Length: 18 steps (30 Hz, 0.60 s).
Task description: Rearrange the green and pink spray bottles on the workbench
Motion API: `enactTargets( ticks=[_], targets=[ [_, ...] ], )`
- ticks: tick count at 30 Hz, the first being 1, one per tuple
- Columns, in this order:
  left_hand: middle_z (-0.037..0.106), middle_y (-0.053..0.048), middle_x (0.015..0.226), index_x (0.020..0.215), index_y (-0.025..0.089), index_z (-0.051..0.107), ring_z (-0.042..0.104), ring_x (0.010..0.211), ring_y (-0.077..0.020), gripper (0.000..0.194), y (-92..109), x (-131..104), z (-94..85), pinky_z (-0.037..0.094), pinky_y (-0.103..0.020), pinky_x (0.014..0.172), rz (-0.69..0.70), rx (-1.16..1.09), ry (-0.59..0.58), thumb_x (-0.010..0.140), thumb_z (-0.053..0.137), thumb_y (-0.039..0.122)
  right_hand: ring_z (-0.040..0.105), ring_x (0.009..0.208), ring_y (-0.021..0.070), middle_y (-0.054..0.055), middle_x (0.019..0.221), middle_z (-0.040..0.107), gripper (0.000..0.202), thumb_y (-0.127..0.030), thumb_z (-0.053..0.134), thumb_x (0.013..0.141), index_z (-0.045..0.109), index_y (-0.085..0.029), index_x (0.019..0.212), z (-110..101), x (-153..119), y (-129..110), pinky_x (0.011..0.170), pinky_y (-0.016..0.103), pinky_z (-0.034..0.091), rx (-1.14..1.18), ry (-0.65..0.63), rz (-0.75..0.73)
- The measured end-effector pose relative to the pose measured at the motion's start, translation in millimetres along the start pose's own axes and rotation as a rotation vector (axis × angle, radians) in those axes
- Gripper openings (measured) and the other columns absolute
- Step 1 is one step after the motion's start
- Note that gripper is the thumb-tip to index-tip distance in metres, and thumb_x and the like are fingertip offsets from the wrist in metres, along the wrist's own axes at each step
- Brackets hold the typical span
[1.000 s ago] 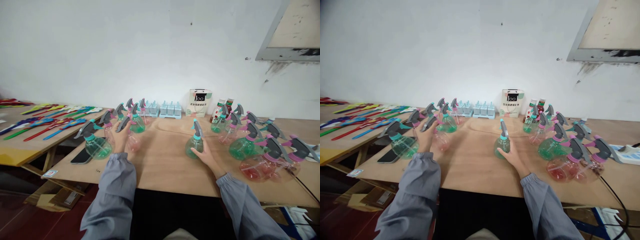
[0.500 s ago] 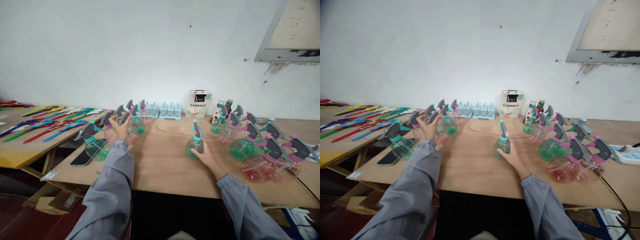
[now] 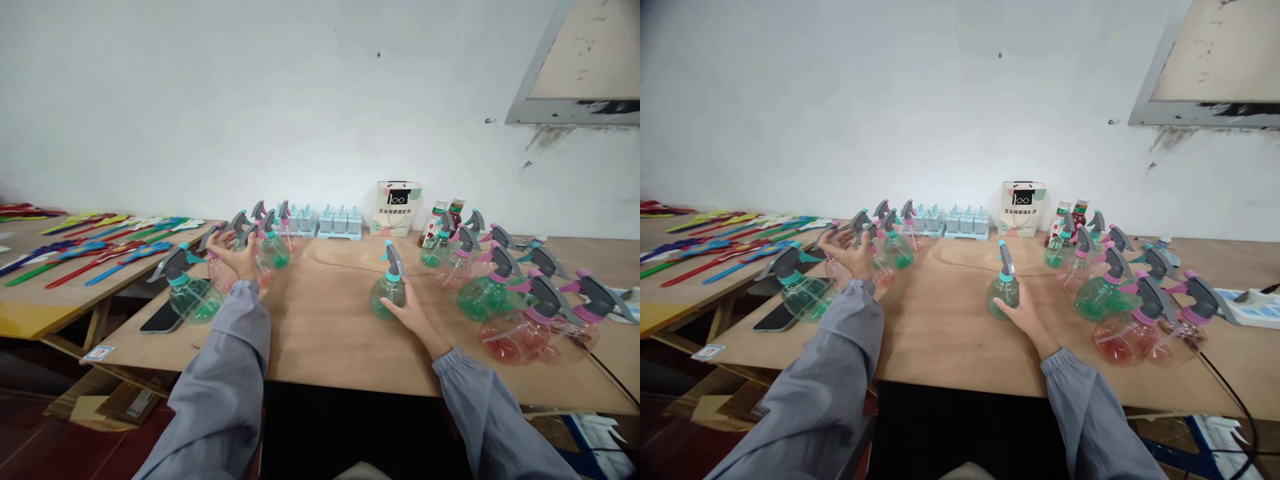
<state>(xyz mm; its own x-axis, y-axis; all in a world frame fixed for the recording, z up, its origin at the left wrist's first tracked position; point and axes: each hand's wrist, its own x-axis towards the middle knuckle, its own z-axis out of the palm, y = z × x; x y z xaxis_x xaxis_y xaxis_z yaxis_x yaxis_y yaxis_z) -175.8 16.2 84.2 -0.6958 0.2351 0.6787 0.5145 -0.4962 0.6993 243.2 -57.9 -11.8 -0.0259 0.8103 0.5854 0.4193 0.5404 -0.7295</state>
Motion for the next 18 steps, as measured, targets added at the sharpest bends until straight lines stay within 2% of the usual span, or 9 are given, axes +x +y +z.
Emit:
enactTargets(
  ticks=[3, 5, 7, 8, 10, 11, 14, 16, 18],
  targets=[
    [0.047, -0.014, 0.136, 0.127, 0.022, 0.03, 0.052, 0.129, -0.0266, 0.054, 17.0, -12.7, -10.0, 0.042, -0.049, 0.107, 0.05, 0.032, 0.063, 0.085, 0.064, 0.028, 0.057, 0.13, 0.0326, 0.014, 0.135, 0.06, 0.075, -0.064, 0.073, 0.077, 0.047, -0.024, 0.136, 1.6, 0.3, 1.9, 0.113, 0.056, 0.044, 0.005, 0.002, 0.017],
    [0.041, -0.015, 0.142, 0.13, 0.02, 0.032, 0.046, 0.135, -0.03, 0.05, 36.5, -30.9, -14.6, 0.039, -0.05, 0.109, 0.09, 0.031, -0.002, 0.089, 0.06, 0.03, 0.056, 0.131, 0.0335, 0.015, 0.136, 0.058, 0.08, -0.066, 0.075, 0.073, 0.046, -0.024, 0.136, 4.7, 0.2, 4.3, 0.113, 0.057, 0.043, 0.033, 0.007, 0.034],
    [0.044, -0.017, 0.142, 0.13, 0.018, 0.038, 0.044, 0.136, -0.0325, 0.051, 61.1, -58.4, -14.4, 0.038, -0.049, 0.11, 0.136, -0.054, -0.266, 0.089, 0.062, 0.035, 0.056, 0.13, 0.0342, 0.015, 0.136, 0.058, 0.086, -0.066, 0.079, 0.069, 0.045, -0.025, 0.136, 9.1, -0.5, 6.3, 0.112, 0.058, 0.044, 0.078, -0.009, 0.045],
    [0.047, -0.016, 0.139, 0.129, 0.019, 0.042, 0.045, 0.136, -0.032, 0.052, 74.3, -75.1, -12.1, 0.038, -0.048, 0.11, 0.141, -0.122, -0.473, 0.087, 0.066, 0.039, 0.056, 0.129, 0.0342, 0.015, 0.136, 0.058, 0.088, -0.066, 0.08, 0.067, 0.045, -0.025, 0.137, 11.7, -1.3, 6.7, 0.111, 0.058, 0.044, 0.096, -0.025, 0.045],
    [0.051, -0.015, 0.138, 0.132, 0.021, 0.046, 0.048, 0.135, -0.0319, 0.07, 99.8, -111.7, -3.1, 0.037, -0.048, 0.114, 0.121, -0.229, -0.796, 0.075, 0.079, 0.046, 0.057, 0.128, 0.0338, 0.014, 0.135, 0.058, 0.088, -0.065, 0.082, 0.067, 0.046, -0.026, 0.137, 17.4, -3.4, 5.5, 0.11, 0.057, 0.045, 0.107, -0.057, 0.031],
    [0.049, -0.015, 0.142, 0.135, 0.022, 0.044, 0.047, 0.137, -0.0324, 0.081, 111.2, -130.3, 3.0, 0.035, -0.048, 0.116, 0.066, -0.259, -0.89, 0.069, 0.084, 0.048, 0.057, 0.128, 0.0337, 0.014, 0.134, 0.059, 0.087, -0.064, 0.082, 0.067, 0.046, -0.026, 0.138, 20.6, -4.7, 3.7, 0.111, 0.057, 0.045, 0.102, -0.068, 0.018],
    [0.04, -0.02, 0.154, 0.146, 0.022, 0.034, 0.037, 0.147, -0.0366, 0.107, 136.9, -176.9, 23.1, 0.028, -0.051, 0.121, -0.126, -0.329, -1.05, 0.058, 0.091, 0.047, 0.054, 0.13, 0.0346, 0.014, 0.136, 0.058, 0.086, -0.063, 0.079, 0.071, 0.045, -0.026, 0.14, 31.5, -9.0, -7.0, 0.112, 0.057, 0.043, 0.061, -0.074, -0.028],
    [0.043, -0.02, 0.151, 0.147, 0.023, 0.033, 0.038, 0.146, -0.0369, 0.108, 147.2, -194.5, 33.7, 0.027, -0.053, 0.121, -0.214, -0.354, -1.062, 0.059, 0.091, 0.042, 0.052, 0.132, 0.0372, 0.016, 0.138, 0.056, 0.088, -0.065, 0.078, 0.071, 0.043, -0.025, 0.142, 37.3, -12.6, -18.0, 0.113, 0.059, 0.042, 0.015, -0.082, -0.052],
    [0.052, -0.017, 0.142, 0.144, 0.025, 0.036, 0.046, 0.14, -0.0344, 0.098, 152.8, -200.2, 39.3, 0.03, -0.052, 0.118, -0.276, -0.368, -1.027, 0.063, 0.089, 0.036, 0.05, 0.133, 0.0408, 0.018, 0.14, 0.053, 0.091, -0.066, 0.077, 0.072, 0.042, -0.023, 0.144, 36.8, -18.4, -30.5, 0.113, 0.061, 0.04, -0.047, -0.083, -0.065]
  ],
)
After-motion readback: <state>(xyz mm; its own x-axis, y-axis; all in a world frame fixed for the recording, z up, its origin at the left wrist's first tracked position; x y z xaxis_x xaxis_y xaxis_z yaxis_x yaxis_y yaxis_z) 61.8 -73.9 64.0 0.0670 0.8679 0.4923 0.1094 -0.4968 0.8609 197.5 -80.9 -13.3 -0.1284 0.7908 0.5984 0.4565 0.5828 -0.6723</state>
